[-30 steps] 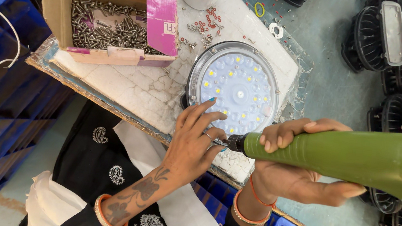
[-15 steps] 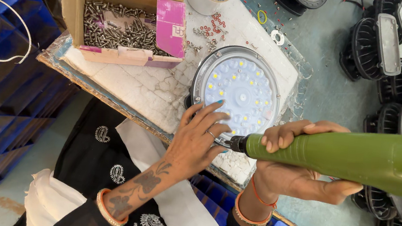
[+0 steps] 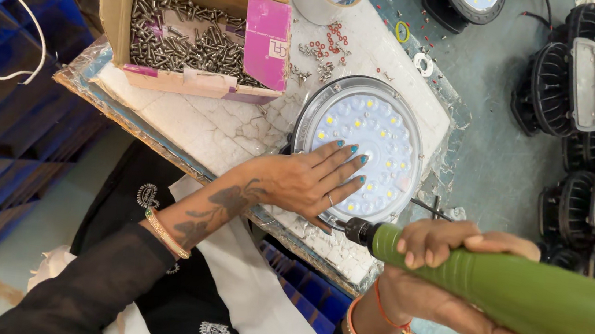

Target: The person uses a green power drill to fasten screws into the rim of a circular LED light panel. They hold the panel steady with one hand while operating the drill with the other, working at a cluttered assembly table.

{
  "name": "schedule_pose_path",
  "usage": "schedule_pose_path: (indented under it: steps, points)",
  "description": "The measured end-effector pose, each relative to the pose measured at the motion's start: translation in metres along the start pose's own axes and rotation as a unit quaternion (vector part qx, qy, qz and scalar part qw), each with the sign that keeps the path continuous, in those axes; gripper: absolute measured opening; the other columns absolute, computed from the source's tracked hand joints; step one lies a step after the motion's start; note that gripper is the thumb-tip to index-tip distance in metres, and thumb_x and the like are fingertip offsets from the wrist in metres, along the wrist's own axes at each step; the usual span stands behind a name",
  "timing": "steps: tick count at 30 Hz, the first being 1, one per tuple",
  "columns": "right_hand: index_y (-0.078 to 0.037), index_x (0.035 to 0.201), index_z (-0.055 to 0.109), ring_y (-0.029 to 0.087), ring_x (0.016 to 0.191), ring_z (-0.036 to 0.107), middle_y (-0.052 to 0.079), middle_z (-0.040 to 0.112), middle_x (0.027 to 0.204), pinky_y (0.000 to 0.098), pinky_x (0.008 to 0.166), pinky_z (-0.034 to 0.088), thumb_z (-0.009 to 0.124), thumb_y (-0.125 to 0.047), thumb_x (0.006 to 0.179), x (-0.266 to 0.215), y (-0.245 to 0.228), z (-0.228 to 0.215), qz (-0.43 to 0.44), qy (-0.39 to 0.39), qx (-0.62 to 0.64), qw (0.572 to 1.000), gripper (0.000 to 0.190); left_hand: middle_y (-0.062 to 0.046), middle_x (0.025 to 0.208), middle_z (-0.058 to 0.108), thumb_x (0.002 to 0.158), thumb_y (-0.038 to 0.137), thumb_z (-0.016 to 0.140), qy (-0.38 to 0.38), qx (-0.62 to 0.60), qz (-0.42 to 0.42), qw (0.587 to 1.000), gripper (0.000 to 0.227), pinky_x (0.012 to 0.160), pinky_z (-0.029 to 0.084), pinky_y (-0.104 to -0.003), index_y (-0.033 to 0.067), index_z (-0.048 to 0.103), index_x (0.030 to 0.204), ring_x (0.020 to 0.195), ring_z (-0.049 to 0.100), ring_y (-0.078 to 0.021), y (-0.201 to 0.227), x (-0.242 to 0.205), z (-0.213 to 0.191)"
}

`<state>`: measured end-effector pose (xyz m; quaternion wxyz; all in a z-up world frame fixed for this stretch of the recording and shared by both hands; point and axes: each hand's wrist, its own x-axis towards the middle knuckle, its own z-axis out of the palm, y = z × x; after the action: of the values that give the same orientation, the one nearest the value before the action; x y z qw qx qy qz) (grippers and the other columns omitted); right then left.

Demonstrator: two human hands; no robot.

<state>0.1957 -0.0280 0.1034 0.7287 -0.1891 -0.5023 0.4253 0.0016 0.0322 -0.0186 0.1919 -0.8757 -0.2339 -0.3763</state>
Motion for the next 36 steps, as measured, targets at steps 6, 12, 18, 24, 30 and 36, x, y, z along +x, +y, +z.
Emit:
schedule_pose_path:
  steps: [6,12,18,24,30,36]
  points:
    - [0.007,0.1,0.042,0.024,0.044,0.04,0.018,0.043,0.056,0.0341,0.041,0.04,0.019,-0.09,0.079,-0.007,0.0,0.0,-0.026,0.037,0.027,0.999,0.102,-0.032,0.128,0.064,0.091,0.074,0.047,0.01,0.009,-0.003,1.0,0.089,0.105,0.05,-0.052,-0.0067,0.065,0.125,0.118,0.064,-0.0447,0.001,0.001,0.002]
    - [0.001,0.1,0.043,0.021,0.05,0.044,0.014,0.047,0.071,0.033,0.045,0.044,0.027,-0.093,0.08,0.008,0.003,0.014,0.035,0.055,-0.047,0.997,0.098,-0.029,0.132,0.064,0.091,0.074,0.049,0.027,0.017,-0.02,0.999,0.088,0.109,0.049,-0.051,-0.0053,0.064,0.127,0.122,0.064,-0.0423,0.003,0.001,-0.005]
    - [-0.006,0.102,0.04,0.018,0.046,0.041,0.01,0.047,0.068,0.031,0.038,0.04,0.033,-0.101,0.07,0.003,0.005,0.013,0.014,0.07,-0.153,0.986,0.101,-0.032,0.127,0.065,0.089,0.075,0.046,0.021,0.022,-0.013,0.999,0.092,0.103,0.051,-0.053,-0.0071,0.066,0.123,0.116,0.065,-0.0453,0.005,0.002,0.002]
    - [-0.004,0.116,0.037,0.02,0.051,0.054,0.017,0.057,0.071,0.0304,0.046,0.048,0.033,-0.089,0.082,-0.013,0.015,-0.045,-0.044,-0.032,0.021,0.998,0.092,-0.035,0.121,0.066,0.09,0.077,0.044,0.034,0.04,-0.004,0.999,0.094,0.099,0.053,-0.055,-0.0096,0.068,0.116,0.112,0.066,-0.0483,0.005,-0.001,0.014]
    - [-0.004,0.112,0.042,0.018,0.054,0.053,0.014,0.056,0.073,0.0288,0.045,0.048,0.031,-0.091,0.086,-0.003,0.009,-0.043,-0.035,-0.041,-0.026,0.998,0.091,-0.034,0.124,0.066,0.09,0.076,0.047,0.06,0.019,-0.022,0.998,0.092,0.104,0.051,-0.053,-0.0088,0.068,0.119,0.115,0.066,-0.0464,0.006,0.001,0.012]
    - [0.0,0.11,0.048,0.022,0.059,0.053,0.014,0.056,0.083,0.031,0.05,0.045,0.027,-0.092,0.081,0.01,0.008,-0.047,0.035,0.026,0.002,0.999,0.099,-0.033,0.127,0.066,0.089,0.075,0.049,0.065,0.01,-0.038,0.997,0.091,0.107,0.051,-0.052,-0.0081,0.067,0.12,0.117,0.066,-0.0454,0.008,-0.001,0.009]
